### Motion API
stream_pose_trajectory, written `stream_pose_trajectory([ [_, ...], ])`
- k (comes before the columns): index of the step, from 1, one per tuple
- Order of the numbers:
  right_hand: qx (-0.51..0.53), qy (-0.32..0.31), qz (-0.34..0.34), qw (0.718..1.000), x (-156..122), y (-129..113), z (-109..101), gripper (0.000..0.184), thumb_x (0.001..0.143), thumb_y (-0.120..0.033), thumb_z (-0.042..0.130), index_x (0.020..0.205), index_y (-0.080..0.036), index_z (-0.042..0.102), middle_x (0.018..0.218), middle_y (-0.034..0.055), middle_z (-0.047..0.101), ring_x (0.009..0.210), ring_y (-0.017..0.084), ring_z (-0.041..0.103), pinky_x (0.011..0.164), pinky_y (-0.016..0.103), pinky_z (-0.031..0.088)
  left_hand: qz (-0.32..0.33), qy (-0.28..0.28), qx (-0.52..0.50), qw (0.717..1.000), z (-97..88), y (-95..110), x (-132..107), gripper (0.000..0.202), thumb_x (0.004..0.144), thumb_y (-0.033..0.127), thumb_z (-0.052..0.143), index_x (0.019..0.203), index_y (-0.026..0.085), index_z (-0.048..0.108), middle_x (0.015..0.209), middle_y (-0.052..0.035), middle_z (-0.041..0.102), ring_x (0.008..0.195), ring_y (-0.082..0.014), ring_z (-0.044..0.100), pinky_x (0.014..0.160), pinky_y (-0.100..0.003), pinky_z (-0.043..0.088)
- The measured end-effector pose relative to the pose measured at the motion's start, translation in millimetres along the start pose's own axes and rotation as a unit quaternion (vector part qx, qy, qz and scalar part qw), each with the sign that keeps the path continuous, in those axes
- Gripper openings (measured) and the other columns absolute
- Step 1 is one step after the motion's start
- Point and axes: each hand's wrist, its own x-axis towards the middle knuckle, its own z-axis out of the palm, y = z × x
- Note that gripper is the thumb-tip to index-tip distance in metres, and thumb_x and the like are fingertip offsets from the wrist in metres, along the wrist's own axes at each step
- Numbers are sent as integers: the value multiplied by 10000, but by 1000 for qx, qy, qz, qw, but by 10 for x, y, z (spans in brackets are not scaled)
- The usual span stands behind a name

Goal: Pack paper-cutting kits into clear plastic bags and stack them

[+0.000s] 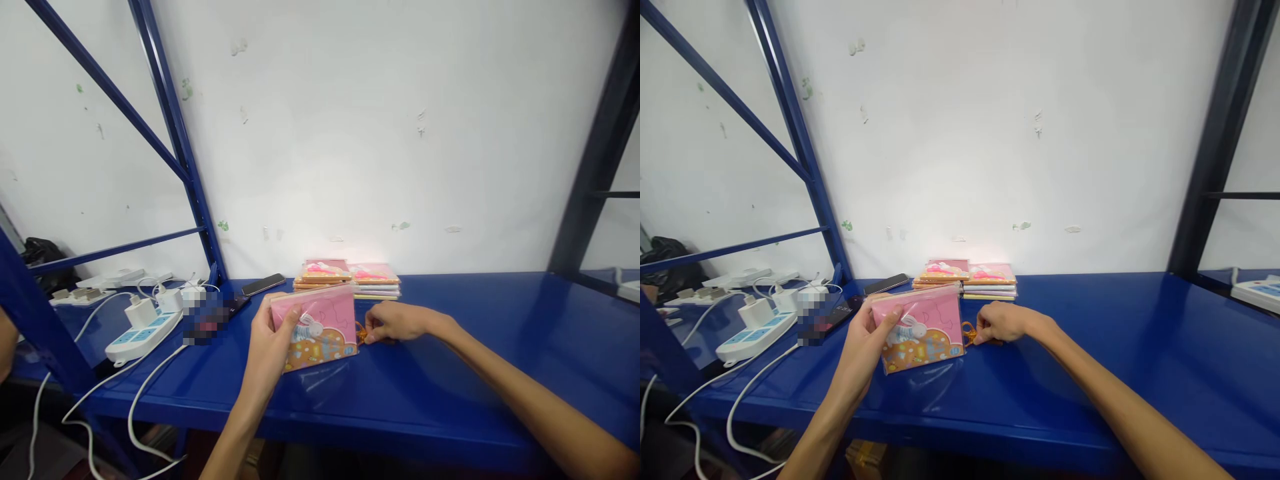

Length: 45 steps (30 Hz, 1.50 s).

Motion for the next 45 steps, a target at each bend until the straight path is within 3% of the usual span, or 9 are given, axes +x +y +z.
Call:
stream_pose_trajectory([
  [5,32,161,-24,986,-107,-88,-199,146,948,-331,567,880,-203,581,733,12,619,624,153,557,576,280,446,8,-8,21,1000,-17,-27,-4,423,847,502,735,1114,196,617,1079,-68,733,1052,-274,695,888,-350,540],
  [8,160,238,-79,955,-212,-301,-275,255,986,-462,536,1016,-209,542,690,-15,590,591,150,559,515,267,465,17,6,47,999,-26,-56,-12,421,858,505,722,1120,193,616,1065,-73,728,1042,-278,692,872,-348,544],
  [10,296,249,-115,915,-288,-501,-224,381,947,-544,604,1135,-221,531,711,-24,611,572,137,548,471,243,446,10,4,40,999,-15,-68,-17,423,862,511,714,1120,189,618,1078,-83,732,1027,-283,698,850,-350,554],
  [13,365,191,-141,900,-340,-787,-25,418,899,-521,696,1153,-236,525,809,4,698,629,143,616,516,248,472,15,6,19,1000,13,-68,-20,440,838,522,732,1108,189,632,1093,-91,741,1001,-285,710,823,-346,566],
  [17,329,209,-135,911,-255,-1008,144,288,901,-411,714,1063,-257,531,703,-28,724,660,172,672,644,298,512,16,7,5,1000,25,-69,-21,463,824,535,741,1104,184,625,1033,-81,745,920,-271,720,772,-340,579],
  [27,271,339,-141,890,-113,-1165,-82,295,933,-408,659,1178,-272,567,758,-9,768,696,208,710,683,340,543,-5,-2,-31,1000,78,-17,-55,432,823,495,755,1112,192,649,1100,-93,767,1020,-305,731,852,-373,583],
  [36,238,313,-168,904,-69,-1186,21,262,972,-477,614,984,-224,685,706,-1,709,639,172,680,592,279,518,17,-4,-2,1000,71,-62,-33,410,879,494,691,1145,186,635,1136,-113,752,1070,-299,707,913,-385,558],
  [41,186,297,-145,925,-92,-1201,57,191,975,-382,614,1108,-248,645,768,-22,731,481,120,572,495,264,440,15,3,-11,1000,81,-37,-40,421,871,501,702,1131,176,640,1123,-105,752,1042,-285,706,889,-363,557],
  [45,105,286,-160,939,-104,-1178,114,249,1024,-411,521,964,-248,699,804,-3,756,579,155,636,536,287,455,8,-7,-40,999,66,-25,-72,414,877,486,702,1145,177,636,1163,-98,740,1047,-276,698,882,-343,553],
])
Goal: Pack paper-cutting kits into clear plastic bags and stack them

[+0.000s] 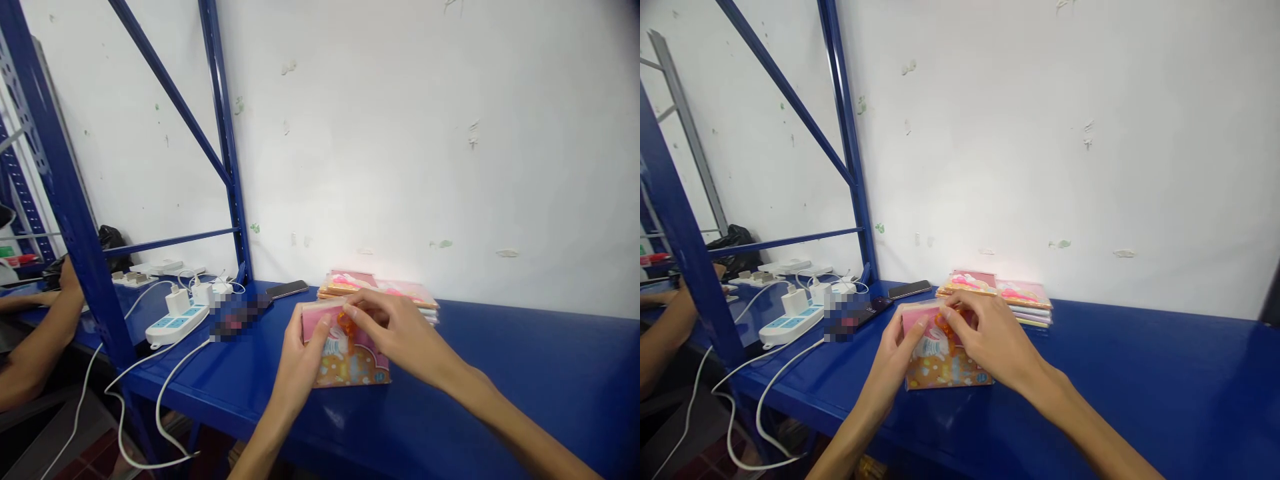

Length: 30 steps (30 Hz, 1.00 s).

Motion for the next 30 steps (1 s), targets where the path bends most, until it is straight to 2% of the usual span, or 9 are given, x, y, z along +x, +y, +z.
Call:
stream_pose_trajectory([
  [6,-116,90,-43,988,-38,91,-5,257,1025,-399,525,1036,-273,749,905,20,771,694,196,666,653,351,500,-15,-31,-71,997,-42,-48,17,386,880,372,701,1206,180,623,1225,-101,732,1139,-297,689,953,-377,544],
  [9,-174,165,-64,969,-51,176,-104,228,967,-445,620,1092,-281,719,1057,60,731,920,263,676,807,428,524,-5,-25,-51,998,-45,-74,57,375,819,330,777,1135,183,639,1250,-105,732,1182,-304,677,998,-385,534],
  [12,-134,99,-55,984,-63,335,-214,441,892,-499,717,1290,-328,636,1257,71,672,1171,309,611,965,490,500,-11,-43,-84,995,-22,-100,62,436,805,363,805,1156,173,631,1280,-125,723,1205,-309,672,1028,-400,526],
  [14,-47,11,-22,999,-80,473,-258,407,916,-503,690,1283,-337,631,1273,54,681,1123,278,642,914,451,535,-39,-61,-107,992,8,-126,40,500,806,387,810,1208,162,616,1271,-144,727,1176,-319,691,1004,-418,544],
  [16,25,-29,7,999,-113,603,-274,323,941,-498,658,1210,-319,669,1251,48,699,1023,250,672,810,400,557,-65,-71,-122,988,47,-157,11,532,802,394,817,1229,152,612,1240,-158,741,1147,-329,706,982,-433,558],
  [20,96,25,34,994,-217,732,-274,308,876,-493,743,1103,-286,730,1109,49,732,834,202,656,698,344,532,-41,-65,-131,988,114,-187,-23,514,792,388,830,1206,153,636,1244,-148,741,1191,-319,684,1040,-427,526],
  [24,162,81,48,982,-278,702,-293,226,810,-439,808,951,-266,775,920,35,752,737,171,640,667,314,527,3,-52,-106,993,125,-155,-22,431,843,403,777,1187,173,655,1265,-123,731,1213,-299,670,1048,-400,516],
  [27,192,86,37,977,-286,676,-301,131,809,-383,799,839,-256,788,900,49,779,808,193,695,719,320,553,21,-48,-74,996,103,-139,-21,373,861,410,751,1136,182,643,1198,-110,752,1127,-283,709,967,-370,555],
  [30,194,105,13,975,-292,684,-292,101,806,-348,793,791,-248,792,886,60,793,834,210,723,762,338,576,41,-44,-35,998,58,-134,-21,479,879,411,733,1276,228,537,1043,-67,787,934,-253,760,800,-338,596],
])
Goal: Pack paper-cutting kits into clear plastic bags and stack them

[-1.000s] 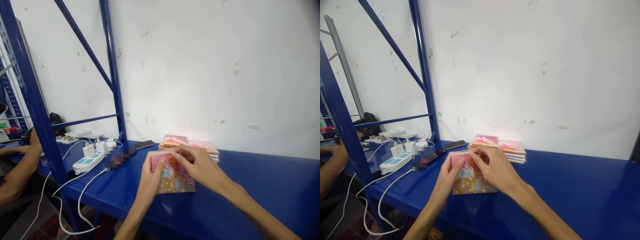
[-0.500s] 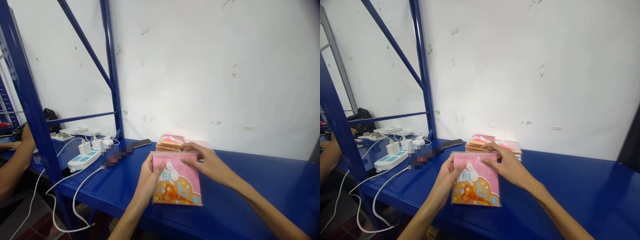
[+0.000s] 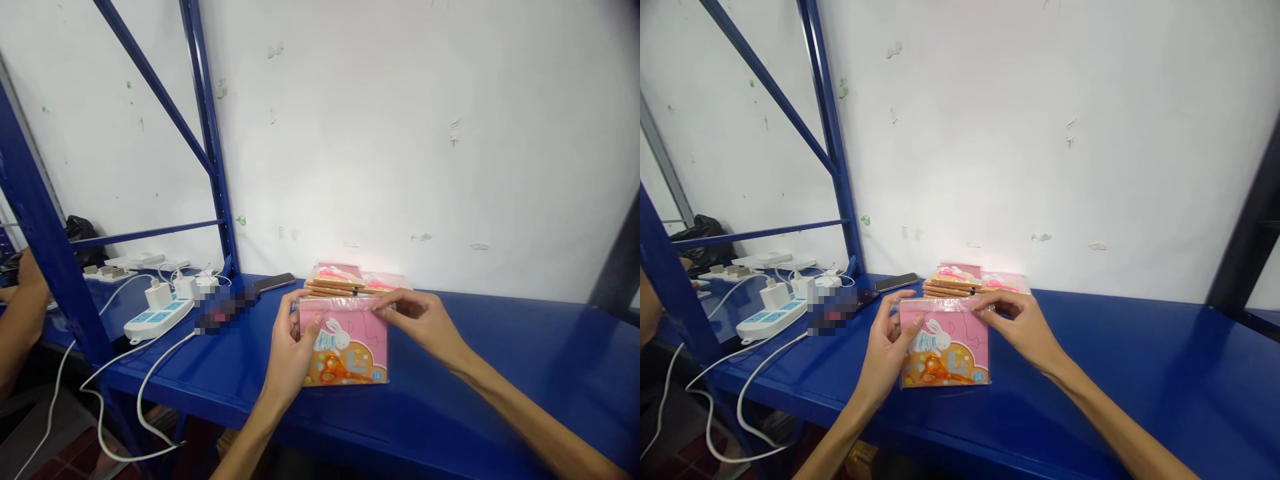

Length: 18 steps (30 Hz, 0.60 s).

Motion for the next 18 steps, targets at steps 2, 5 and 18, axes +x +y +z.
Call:
stream_pose_trajectory([
  [2,-6,5,-17,1000,-8,15,-4,95,811,-336,790,798,-241,790,880,63,789,831,213,727,768,342,584,20,-7,53,998,-47,11,1,534,904,406,706,1360,259,470,958,-32,791,820,-230,762,735,-326,595],
  [5,-19,-7,-33,999,-23,37,-29,96,828,-314,779,790,-227,763,860,60,766,837,212,715,766,331,582,66,-31,160,984,-129,33,10,424,933,380,672,1311,261,521,918,-4,785,775,-202,749,733,-306,581],
  [18,-49,-47,-99,993,-54,29,-76,86,890,-214,657,806,-222,677,967,62,695,954,233,646,819,353,506,181,-28,274,944,-234,57,10,168,964,280,639,1127,254,667,1067,-28,738,890,-181,710,782,-260,556],
])
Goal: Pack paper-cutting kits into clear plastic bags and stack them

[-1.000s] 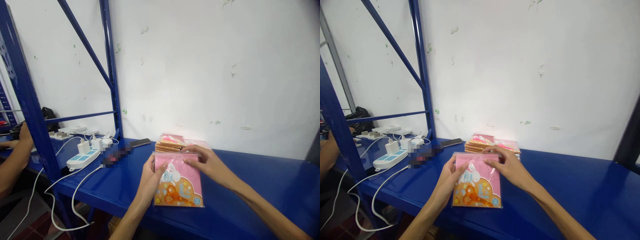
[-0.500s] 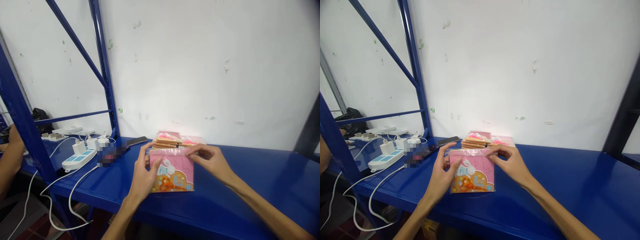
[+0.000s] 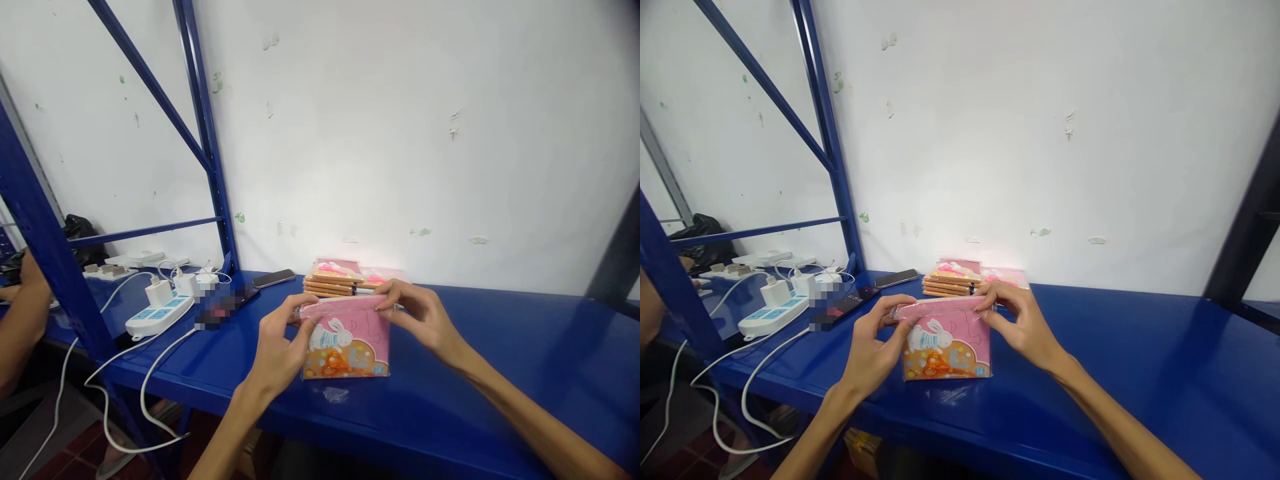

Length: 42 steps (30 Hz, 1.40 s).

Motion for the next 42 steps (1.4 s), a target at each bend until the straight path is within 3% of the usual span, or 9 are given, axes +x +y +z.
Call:
stream_pose_trajectory([
  [7,-15,-47,-55,997,18,-70,-71,191,801,-178,511,852,-238,685,910,44,681,937,247,621,830,383,471,79,-42,37,995,-62,-5,-11,47,985,190,568,964,232,575,971,-22,688,789,-151,604,738,-260,491],
  [12,-76,-10,-73,994,14,-151,-11,262,977,-311,483,791,-234,651,862,48,686,891,242,638,806,380,469,84,-50,54,994,-81,114,10,130,956,229,610,893,226,495,872,-7,610,753,-151,545,712,-269,450],
  [18,-109,57,-35,992,35,-197,141,508,867,-390,769,628,-244,345,750,9,632,719,178,592,691,324,459,64,-36,58,996,-85,162,18,407,974,240,591,711,242,280,694,28,469,715,-151,545,658,-270,398],
  [21,-56,54,21,997,44,-161,143,458,826,-416,815,710,-252,404,787,-9,625,728,169,584,666,304,466,24,-47,11,999,-108,180,23,296,960,269,624,742,234,428,747,7,585,775,-176,624,682,-264,449],
  [23,-27,33,59,997,54,-132,125,322,816,-439,822,891,-260,566,839,-7,648,763,180,608,659,300,480,-19,-37,-31,999,-125,200,39,110,922,292,687,977,237,610,820,-7,685,772,-192,667,684,-265,487],
  [26,-41,-30,72,996,74,-111,94,258,880,-452,756,1064,-280,703,942,18,717,844,202,652,718,320,502,-78,-52,-83,992,-150,212,83,404,883,342,739,1269,247,667,908,-36,767,776,-224,711,687,-277,526],
  [30,-84,-52,49,994,84,-139,80,171,920,-442,716,930,-279,768,941,12,759,856,204,661,783,333,500,-111,-121,-116,980,-189,179,137,281,912,423,696,1014,190,816,999,-82,792,908,-273,722,752,-297,541],
  [38,-73,-38,63,995,64,-154,89,166,891,-436,737,933,-282,787,916,21,764,834,211,662,739,331,503,-116,-155,-145,970,-237,191,167,310,936,418,671,1100,203,823,974,-76,789,901,-266,696,758,-294,509],
  [42,-37,-44,83,995,50,-104,117,244,900,-484,714,948,-254,781,928,38,762,798,194,657,650,295,485,-126,-136,-159,970,-208,203,133,328,905,445,700,1046,178,829,950,-85,788,874,-269,699,730,-295,520],
])
